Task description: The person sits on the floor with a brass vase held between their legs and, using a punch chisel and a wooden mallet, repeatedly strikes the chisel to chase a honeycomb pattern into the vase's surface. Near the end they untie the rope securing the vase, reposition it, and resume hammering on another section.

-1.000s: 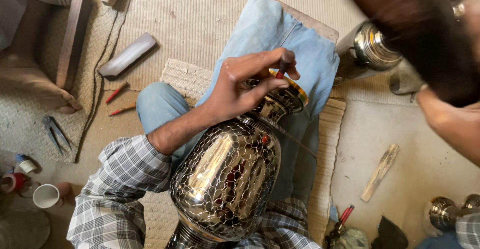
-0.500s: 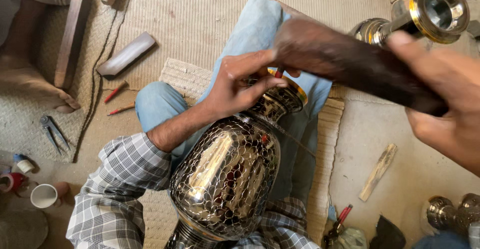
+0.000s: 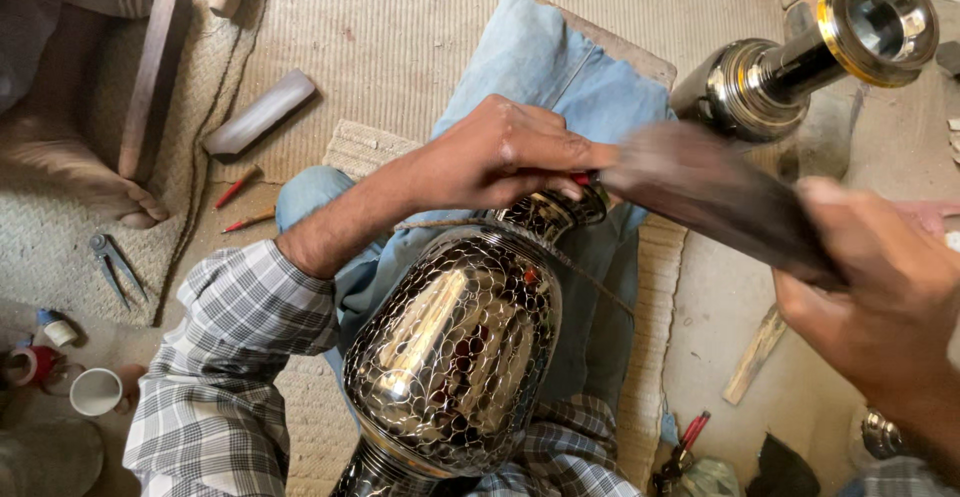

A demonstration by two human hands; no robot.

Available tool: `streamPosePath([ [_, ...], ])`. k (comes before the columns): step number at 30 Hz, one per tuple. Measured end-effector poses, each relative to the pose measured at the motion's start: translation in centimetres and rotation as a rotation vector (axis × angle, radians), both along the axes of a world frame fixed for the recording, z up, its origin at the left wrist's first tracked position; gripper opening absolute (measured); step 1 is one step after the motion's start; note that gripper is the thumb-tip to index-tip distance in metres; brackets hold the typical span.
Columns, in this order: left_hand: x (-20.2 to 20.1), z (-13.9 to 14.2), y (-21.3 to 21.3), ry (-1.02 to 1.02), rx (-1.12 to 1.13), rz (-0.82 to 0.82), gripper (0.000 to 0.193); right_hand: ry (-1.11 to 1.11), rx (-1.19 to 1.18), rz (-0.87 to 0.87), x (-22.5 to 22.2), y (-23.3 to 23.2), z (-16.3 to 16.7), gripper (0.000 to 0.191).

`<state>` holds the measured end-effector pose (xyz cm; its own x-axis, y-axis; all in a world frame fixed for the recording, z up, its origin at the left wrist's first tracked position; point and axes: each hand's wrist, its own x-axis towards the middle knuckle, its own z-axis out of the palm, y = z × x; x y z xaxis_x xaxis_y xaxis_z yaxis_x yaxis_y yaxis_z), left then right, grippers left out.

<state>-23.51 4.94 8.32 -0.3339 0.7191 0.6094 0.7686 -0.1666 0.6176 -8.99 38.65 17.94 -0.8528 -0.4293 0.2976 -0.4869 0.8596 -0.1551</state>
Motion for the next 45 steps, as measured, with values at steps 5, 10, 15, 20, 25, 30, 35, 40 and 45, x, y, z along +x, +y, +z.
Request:
streamPosePath([
  [5, 0.0, 1.1, 0.2, 0.016, -0.059, -0.026, 0.052, -0.022, 0.244, -0.179, 1.2, -0.4, -1.6, 0.080],
  [10, 1.0, 2.0, -1.3, -0.492, 0.022, 0.192, 0.042, -0.071, -0.417, -0.318, 4.4, -0.6, -5.7, 0.076],
  [15, 5.6, 0.2, -6.4, -0.523, -0.011, 0.507, 0.048, -0.719, -0.934, -0.457, 10.6, -3.4, -10.0, 0.023],
  [20, 13.3, -3.6, -6.7, -0.687, -0.028, 0.740, 0.042, -1.166, -1.474, -0.558, 16.6, -6.7, -11.1, 0.100],
  [25, 16.5, -5.5, -5.6, -0.980, 0.180, 0.802, 0.041, -1.446, -1.455, -0.511, 20.0, -7.1, -11.0, 0.116],
  [30, 16.3, -3.5, -5.2, -1.074, 0.179, 0.762, 0.040, -1.474, -1.487, -0.400, 21.0, -6.6, -10.9, 0.113],
  [35, 15.5, 1.4, -4.3, -0.745, -0.034, 0.738, 0.039, -1.622, -1.523, -0.377, 18.9, -7.4, -10.9, 0.121],
  [40, 15.1, 4.1, -3.2, -0.392, -0.320, 0.769, 0.037, -1.667, -1.448, -0.290, 16.6, -7.9, -11.3, 0.127],
  [45, 14.0, 2.4, -2.9, -0.675, -0.149, 0.704, 0.037, -1.709, -1.386, -0.480, 17.8, -5.7, -10.8, 0.122],
])
